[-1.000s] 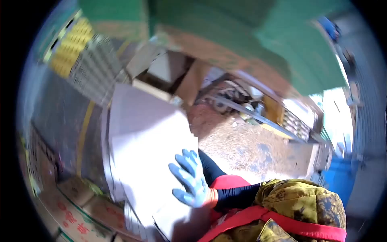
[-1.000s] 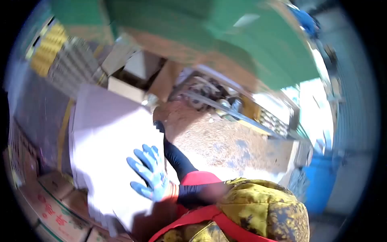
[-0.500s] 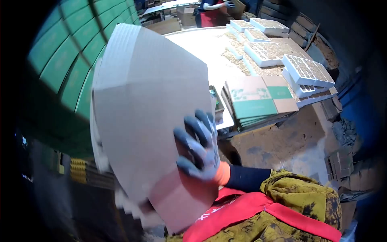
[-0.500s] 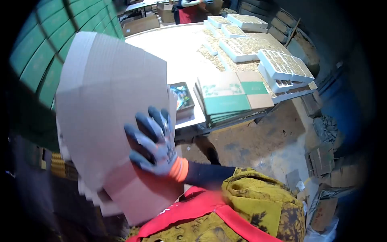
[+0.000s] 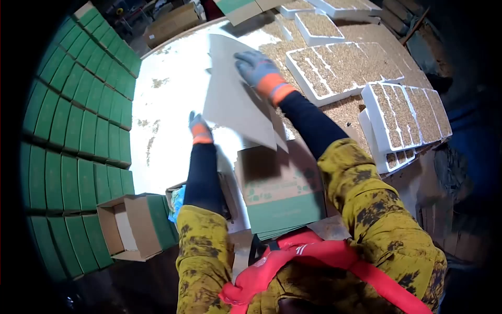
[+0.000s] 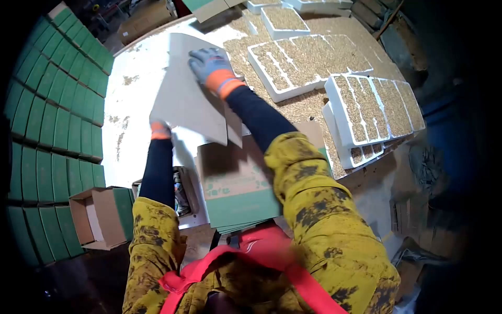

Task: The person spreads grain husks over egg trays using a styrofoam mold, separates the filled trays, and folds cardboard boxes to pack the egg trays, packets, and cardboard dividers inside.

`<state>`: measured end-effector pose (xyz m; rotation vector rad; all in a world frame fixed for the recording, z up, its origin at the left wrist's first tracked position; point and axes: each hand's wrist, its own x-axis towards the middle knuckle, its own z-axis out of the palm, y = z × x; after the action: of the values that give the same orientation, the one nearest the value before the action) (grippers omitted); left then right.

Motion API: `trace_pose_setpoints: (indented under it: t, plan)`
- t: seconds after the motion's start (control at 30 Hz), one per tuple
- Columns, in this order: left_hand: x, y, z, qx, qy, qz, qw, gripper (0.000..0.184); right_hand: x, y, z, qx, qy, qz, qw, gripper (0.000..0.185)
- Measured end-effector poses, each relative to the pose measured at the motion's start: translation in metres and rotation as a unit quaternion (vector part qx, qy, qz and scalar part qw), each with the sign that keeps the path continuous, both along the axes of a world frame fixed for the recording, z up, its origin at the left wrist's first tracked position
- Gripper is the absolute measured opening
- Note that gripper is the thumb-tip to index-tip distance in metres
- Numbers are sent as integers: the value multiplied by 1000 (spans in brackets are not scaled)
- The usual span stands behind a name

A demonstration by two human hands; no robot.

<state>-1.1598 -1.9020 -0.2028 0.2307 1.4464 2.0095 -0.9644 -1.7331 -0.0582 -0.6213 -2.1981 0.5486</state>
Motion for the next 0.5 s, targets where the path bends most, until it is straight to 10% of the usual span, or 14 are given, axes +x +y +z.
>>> trace_pose_setpoints:
  t: [0.23, 0.4, 0.5]
  plan:
    - [139, -126, 16, -224, 309, -61, 922, 55, 245, -44, -57, -161, -46, -120, 979, 43]
    - [224, -160, 10, -191, 219, -59, 955, 77, 357, -122, -149, -213, -207, -313, 902, 74]
    - [217, -160, -14, -359, 420, -146, 820, 81, 357, -127, -159, -249, -203, -356, 877, 84]
